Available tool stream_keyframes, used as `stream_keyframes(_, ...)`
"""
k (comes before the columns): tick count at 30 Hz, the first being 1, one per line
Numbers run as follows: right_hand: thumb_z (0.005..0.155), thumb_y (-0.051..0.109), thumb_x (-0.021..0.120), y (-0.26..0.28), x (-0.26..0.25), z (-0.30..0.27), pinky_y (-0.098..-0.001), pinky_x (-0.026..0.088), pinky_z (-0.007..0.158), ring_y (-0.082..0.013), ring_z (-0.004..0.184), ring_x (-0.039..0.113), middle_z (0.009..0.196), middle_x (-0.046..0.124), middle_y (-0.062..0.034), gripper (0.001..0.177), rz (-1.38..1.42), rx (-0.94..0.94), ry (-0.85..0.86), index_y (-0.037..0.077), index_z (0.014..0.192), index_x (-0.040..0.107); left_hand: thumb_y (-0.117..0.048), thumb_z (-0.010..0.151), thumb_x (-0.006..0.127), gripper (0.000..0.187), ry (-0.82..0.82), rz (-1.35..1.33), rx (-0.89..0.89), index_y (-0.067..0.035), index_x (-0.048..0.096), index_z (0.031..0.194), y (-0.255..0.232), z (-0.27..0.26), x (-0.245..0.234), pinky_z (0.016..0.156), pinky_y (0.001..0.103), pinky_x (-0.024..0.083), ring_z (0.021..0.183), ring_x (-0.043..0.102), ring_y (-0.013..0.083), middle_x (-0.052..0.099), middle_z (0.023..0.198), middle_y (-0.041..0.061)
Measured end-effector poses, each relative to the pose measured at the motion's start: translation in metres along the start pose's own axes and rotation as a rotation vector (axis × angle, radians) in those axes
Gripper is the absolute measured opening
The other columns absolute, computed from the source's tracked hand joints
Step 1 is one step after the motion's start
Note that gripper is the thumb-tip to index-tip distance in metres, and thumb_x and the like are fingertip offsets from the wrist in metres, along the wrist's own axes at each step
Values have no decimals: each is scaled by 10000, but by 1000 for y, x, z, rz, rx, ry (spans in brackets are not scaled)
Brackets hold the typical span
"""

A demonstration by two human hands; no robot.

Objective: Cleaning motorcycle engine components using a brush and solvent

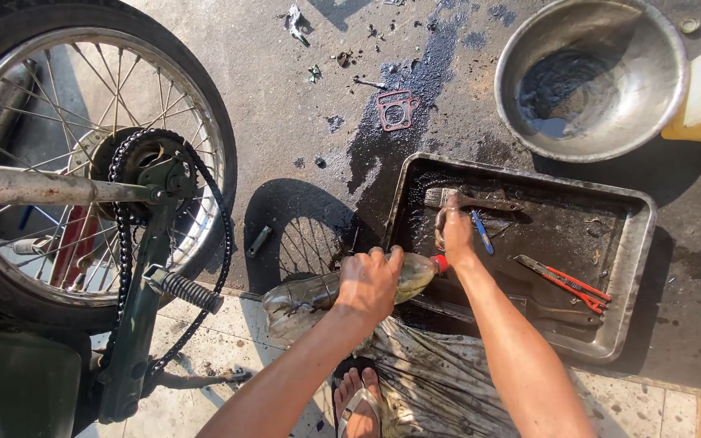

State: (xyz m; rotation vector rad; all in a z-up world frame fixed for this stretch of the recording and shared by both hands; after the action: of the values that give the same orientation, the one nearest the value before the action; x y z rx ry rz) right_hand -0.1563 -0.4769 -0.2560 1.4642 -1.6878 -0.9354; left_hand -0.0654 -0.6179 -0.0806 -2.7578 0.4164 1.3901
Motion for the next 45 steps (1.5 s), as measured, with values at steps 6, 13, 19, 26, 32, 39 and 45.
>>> stream_keyframes(6, 921, 793, 113, 81, 34, -57, -608, 326, 1152, -444, 1366, 492, 1423, 587, -238, 928, 1066, 318, 424, 127, 1371, 576, -234, 790, 764, 756, -15, 26, -2, -141, 455, 1475, 3, 7, 6, 649, 404, 555, 795, 704, 267, 709, 1079, 176)
stream_keyframes(13, 1067, 211, 599, 9, 4, -9, -302, 550, 550, -228, 617, 675, 859, 730, -178, 292, -296, -222, 221, 31, 1291, 651, -244, 805, 780, 778, -68, 30, -27, -144, 412, 1484, 13, 4, -16, 673, 398, 561, 830, 715, 272, 690, 1107, 161)
stream_keyframes(19, 1041, 629, 313, 14, 12, -18, -400, 501, 970, -261, 903, 735, 765, 739, -125, 707, -1420, -396, 191, 195, 586, 635, -246, 841, 826, 871, -14, 210, -104, -94, 366, 1565, 27, 3, -16, 835, 435, 554, 1000, 703, 303, 683, 1248, 212)
stream_keyframes(26, 899, 5, 455, 39, 26, -15, -315, 541, 755, -198, 813, 663, 852, 717, -39, 242, -697, -552, 336, 62, 864, 687, -274, 808, 830, 950, 50, 65, -91, -106, 307, 1583, 25, 10, 1, 767, 455, 559, 1011, 690, 342, 620, 1282, 248)
stream_keyframes(32, 858, 39, 663, 32, 12, -28, -300, 556, 689, -196, 736, 724, 769, 755, -82, 111, -419, -319, 256, 78, 906, 756, -283, 775, 879, 1017, 7, 122, -173, -113, 288, 1585, 33, 21, 11, 776, 476, 554, 1044, 690, 353, 626, 1280, 239)
stream_keyframes(39, 1112, 505, 423, -29, -16, 11, -451, 378, 545, -299, 518, 520, 502, 573, -168, 737, -611, -163, 14, 47, 563, 603, -286, 754, 890, 1086, 22, 126, -144, -101, 227, 1594, 26, 24, 26, 802, 500, 539, 1096, 670, 405, 576, 1322, 285)
stream_keyframes(45, 881, 204, 846, -16, 2, 4, -197, 612, 626, -127, 686, 712, 834, 743, -100, 221, 282, 133, 158, 46, 963, 714, -322, 783, 796, 872, -37, 126, 18, -112, 358, 1507, -1, 9, 17, 656, 435, 558, 842, 707, 328, 659, 1132, 220)
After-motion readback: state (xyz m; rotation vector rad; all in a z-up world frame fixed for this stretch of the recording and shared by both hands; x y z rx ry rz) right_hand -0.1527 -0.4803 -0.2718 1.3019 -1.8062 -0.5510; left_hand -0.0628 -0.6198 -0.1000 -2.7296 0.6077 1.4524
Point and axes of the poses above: each hand's wrist, its own z-axis towards the middle knuckle, its own x-axis out of the palm, y = z × x, the point moved 10 cm from there along z, towards the middle knuckle
